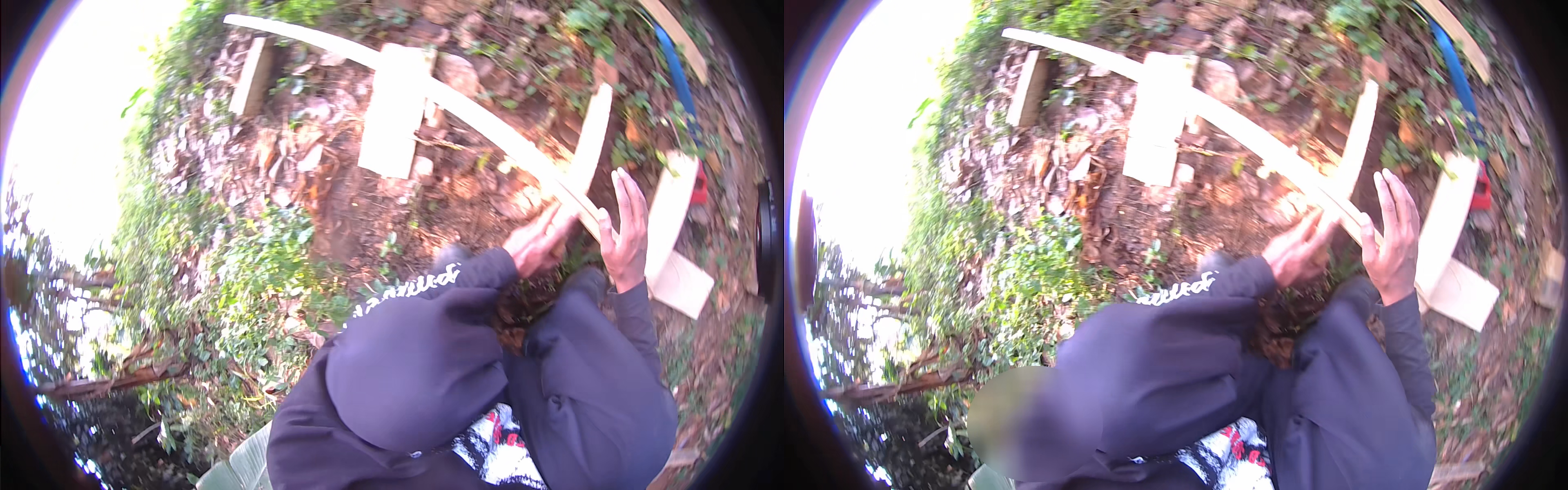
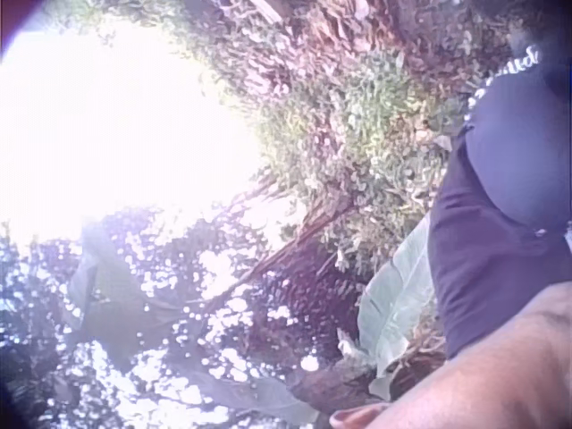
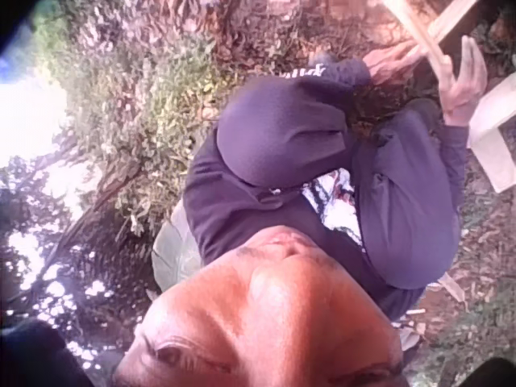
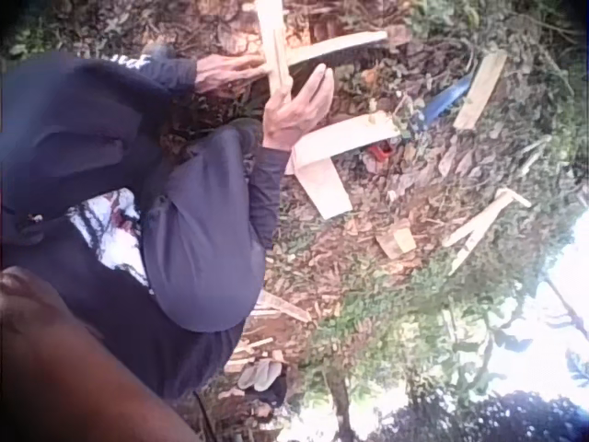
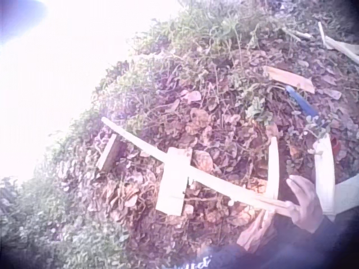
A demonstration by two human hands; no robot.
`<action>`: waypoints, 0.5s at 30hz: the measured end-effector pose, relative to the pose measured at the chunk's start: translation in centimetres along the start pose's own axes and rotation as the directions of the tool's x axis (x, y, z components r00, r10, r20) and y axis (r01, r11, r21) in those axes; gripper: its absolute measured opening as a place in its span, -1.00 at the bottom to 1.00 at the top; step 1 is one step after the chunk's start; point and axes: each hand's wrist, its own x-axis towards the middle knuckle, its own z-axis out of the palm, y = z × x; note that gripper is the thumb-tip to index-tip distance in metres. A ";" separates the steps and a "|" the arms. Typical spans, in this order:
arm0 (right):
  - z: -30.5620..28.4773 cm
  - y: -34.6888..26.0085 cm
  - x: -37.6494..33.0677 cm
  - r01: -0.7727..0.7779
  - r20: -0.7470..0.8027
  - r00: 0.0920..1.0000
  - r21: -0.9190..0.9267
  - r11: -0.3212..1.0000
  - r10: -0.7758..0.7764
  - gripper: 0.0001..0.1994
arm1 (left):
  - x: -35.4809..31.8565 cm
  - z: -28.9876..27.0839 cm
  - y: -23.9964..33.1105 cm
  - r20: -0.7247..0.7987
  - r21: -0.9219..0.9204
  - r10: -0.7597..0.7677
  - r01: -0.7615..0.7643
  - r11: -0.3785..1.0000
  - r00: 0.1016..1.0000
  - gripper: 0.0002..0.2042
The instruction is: The person assembles a wooden frame by hand, placing vertical supports under a long horizontal plank and adjusting their positions on the ground.
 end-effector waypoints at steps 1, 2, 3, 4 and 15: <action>1.2 -0.1 1.4 -0.037 0.009 0.999 0.009 0.999 0.037 -0.45 | 0.0 0.4 -0.2 -0.008 0.031 0.005 -0.005 1.000 1.000 -0.06; 2.2 0.0 2.4 -0.084 0.027 0.996 0.005 0.996 0.084 -0.46 | 0.1 0.5 -0.1 -0.010 0.045 0.014 -0.013 0.999 1.000 -0.03; 3.2 -0.2 3.6 -0.105 0.006 0.994 0.020 0.994 0.105 -0.46 | 0.0 0.3 -0.2 0.026 0.041 0.004 -0.005 0.999 1.000 0.00; 3.9 -0.8 4.4 -0.104 -0.006 0.995 0.009 0.995 0.104 -0.45 | -0.3 0.5 -0.3 0.043 0.069 0.003 -0.006 0.998 0.999 0.03; 6.9 -0.4 5.0 -0.237 0.032 0.971 -0.039 0.971 0.238 -0.56 | -0.3 0.6 -0.3 0.039 0.062 -0.041 0.039 0.997 0.998 -0.07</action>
